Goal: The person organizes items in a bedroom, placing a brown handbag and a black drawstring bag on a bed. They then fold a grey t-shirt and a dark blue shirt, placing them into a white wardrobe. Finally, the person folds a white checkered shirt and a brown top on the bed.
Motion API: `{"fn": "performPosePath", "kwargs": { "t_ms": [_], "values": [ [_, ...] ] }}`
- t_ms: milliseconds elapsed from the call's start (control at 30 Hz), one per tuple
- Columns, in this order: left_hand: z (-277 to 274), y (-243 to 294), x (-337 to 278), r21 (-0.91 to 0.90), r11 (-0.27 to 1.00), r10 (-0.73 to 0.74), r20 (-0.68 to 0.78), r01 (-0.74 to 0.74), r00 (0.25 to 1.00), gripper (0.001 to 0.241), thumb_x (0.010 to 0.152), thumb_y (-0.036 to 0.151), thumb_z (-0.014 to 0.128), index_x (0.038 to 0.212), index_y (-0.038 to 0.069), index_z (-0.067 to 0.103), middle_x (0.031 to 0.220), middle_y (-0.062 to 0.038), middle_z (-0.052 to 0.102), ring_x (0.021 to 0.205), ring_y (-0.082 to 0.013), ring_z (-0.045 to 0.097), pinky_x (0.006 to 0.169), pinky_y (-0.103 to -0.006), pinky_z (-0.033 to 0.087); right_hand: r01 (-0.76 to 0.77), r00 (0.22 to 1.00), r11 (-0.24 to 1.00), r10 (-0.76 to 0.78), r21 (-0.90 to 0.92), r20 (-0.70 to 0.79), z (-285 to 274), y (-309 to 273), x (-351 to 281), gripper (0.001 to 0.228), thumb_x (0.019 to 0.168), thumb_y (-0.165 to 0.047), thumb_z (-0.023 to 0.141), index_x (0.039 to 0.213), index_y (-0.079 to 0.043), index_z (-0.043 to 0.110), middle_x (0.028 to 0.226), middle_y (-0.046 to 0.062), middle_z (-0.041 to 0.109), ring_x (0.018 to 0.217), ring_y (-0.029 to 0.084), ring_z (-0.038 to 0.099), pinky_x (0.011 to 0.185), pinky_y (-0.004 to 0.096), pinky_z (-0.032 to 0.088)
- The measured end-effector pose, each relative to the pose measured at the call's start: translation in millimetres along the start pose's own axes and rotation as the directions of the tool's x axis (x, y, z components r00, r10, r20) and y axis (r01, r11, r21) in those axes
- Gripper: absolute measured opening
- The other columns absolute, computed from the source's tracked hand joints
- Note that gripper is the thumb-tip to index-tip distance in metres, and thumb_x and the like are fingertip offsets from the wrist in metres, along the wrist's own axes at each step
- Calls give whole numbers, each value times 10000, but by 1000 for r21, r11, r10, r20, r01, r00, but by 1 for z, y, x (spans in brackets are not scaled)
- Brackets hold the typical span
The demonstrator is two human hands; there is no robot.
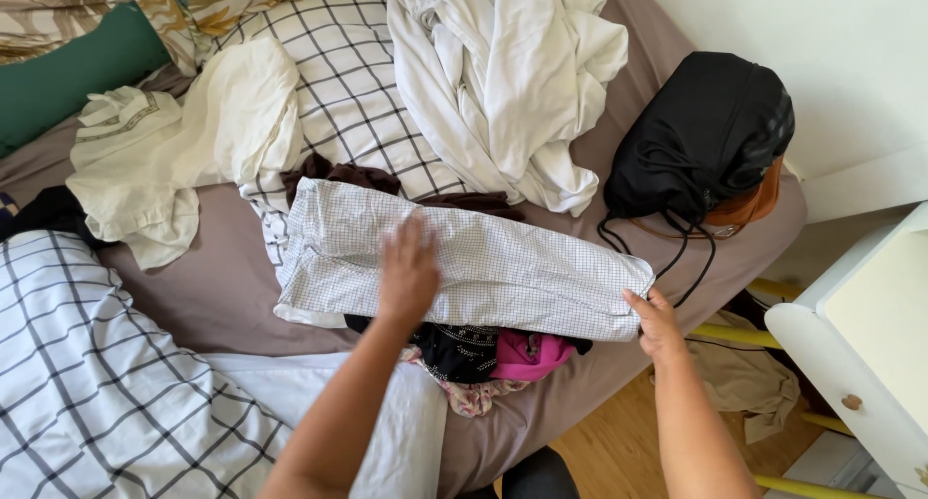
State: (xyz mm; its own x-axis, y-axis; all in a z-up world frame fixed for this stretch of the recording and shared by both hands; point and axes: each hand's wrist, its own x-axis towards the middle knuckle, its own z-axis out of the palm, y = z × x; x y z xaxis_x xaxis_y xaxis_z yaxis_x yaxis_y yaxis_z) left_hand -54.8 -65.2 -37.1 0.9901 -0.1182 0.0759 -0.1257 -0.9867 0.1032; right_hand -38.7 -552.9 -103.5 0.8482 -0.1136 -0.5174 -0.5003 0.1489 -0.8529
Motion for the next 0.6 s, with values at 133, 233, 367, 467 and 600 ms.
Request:
{"fn": "performPosePath", "kwargs": {
  "t_ms": [133,233,367,467,600],
  "values": [
    [18,47,-24,-85,982,178,119,-168,977,733,896,171,567,1592,247,352,1704,-146,120,1557,-408,67,1226,-580,71,-44,999,993,43,107,17,34,-28,-24,543,878,-136,740,1387,-79,560,1305,63,662,1185,217,618,993,404,504],
    [16,50,-36,-345,934,103,15,-92,995,655,844,99,607,1486,187,512,1646,-178,232,1517,-452,151,1212,-609,144,62,994,997,-66,54,86,76,-73,-57,759,850,-103,729,1547,-123,430,1412,58,579,1272,216,549,1044,385,461],
    [-8,25,-45,-646,761,-92,-209,-67,974,476,852,12,629,1310,138,662,1506,-137,510,1466,-413,386,1196,-528,338,359,915,927,-326,-111,238,150,-112,-97,915,836,-52,734,1622,-81,266,1546,99,471,1400,223,469,1150,360,389],
    [-2,-22,-38,-885,465,-317,-145,20,937,409,903,72,643,1309,116,660,1385,-92,641,1291,-324,558,1085,-457,456,548,811,816,-465,-182,356,227,-121,-112,941,862,-32,732,1639,-47,203,1621,133,386,1461,241,412,1194,360,350],
    [-43,-100,-29,-924,-238,-282,361,300,889,414,1001,272,591,1378,107,632,1334,-42,680,1172,-173,621,989,-350,480,816,562,527,-625,-239,542,347,-112,-138,948,905,-32,749,1641,-38,152,1686,245,287,1554,314,326,1223,375,333]
  ]
}}
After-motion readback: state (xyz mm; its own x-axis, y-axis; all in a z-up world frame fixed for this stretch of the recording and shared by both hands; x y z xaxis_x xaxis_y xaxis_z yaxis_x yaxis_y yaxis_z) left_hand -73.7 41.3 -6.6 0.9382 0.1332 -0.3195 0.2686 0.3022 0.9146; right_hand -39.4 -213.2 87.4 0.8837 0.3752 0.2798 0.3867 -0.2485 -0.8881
